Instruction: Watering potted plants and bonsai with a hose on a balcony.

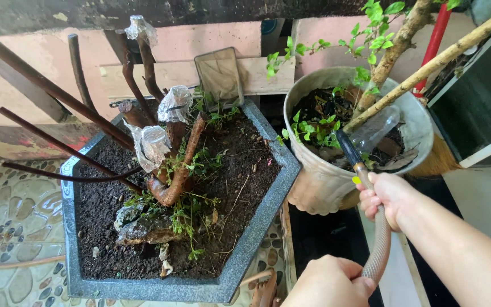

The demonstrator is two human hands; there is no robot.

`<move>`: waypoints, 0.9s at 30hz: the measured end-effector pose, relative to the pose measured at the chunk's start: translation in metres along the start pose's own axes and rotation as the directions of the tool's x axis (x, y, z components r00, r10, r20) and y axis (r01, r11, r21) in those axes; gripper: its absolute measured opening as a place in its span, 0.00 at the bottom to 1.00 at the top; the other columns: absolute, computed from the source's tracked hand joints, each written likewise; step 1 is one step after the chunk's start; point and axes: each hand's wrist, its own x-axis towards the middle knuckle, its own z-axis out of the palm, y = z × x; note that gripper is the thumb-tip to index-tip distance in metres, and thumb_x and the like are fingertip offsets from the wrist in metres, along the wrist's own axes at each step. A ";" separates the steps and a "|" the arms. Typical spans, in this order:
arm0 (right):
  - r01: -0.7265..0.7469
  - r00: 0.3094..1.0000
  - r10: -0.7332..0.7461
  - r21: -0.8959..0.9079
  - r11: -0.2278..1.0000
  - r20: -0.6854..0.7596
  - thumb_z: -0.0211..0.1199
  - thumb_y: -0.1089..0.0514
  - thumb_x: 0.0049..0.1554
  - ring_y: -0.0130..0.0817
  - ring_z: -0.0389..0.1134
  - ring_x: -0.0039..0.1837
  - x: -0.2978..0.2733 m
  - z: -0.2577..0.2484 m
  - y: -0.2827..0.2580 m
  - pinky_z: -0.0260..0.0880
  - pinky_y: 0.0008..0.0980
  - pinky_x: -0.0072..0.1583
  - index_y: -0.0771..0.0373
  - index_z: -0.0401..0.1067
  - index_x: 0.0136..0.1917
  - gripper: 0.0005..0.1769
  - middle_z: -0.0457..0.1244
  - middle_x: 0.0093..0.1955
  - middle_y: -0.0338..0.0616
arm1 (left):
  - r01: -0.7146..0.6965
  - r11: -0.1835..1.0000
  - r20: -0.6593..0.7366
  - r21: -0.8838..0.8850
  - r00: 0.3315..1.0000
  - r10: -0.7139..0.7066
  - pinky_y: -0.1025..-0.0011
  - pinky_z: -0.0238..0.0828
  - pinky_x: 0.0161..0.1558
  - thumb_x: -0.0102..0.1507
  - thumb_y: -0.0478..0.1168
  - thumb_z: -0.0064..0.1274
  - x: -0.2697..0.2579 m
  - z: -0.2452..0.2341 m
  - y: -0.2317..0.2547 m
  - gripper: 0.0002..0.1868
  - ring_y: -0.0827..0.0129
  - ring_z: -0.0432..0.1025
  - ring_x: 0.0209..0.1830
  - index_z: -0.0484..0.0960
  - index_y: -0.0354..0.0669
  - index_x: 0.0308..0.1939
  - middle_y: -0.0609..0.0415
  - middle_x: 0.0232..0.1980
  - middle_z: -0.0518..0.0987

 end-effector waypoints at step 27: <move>0.128 0.973 -0.140 -0.076 0.989 -0.185 0.39 0.38 0.70 0.20 0.40 0.26 -0.028 -0.067 -0.018 0.39 0.24 0.29 0.58 0.60 0.47 0.24 0.45 0.28 0.29 | -0.116 0.990 0.104 0.085 0.989 0.107 0.66 0.75 0.49 0.65 0.49 0.53 -0.008 0.038 0.043 0.17 0.62 0.80 0.40 0.86 0.44 0.50 0.49 0.36 0.84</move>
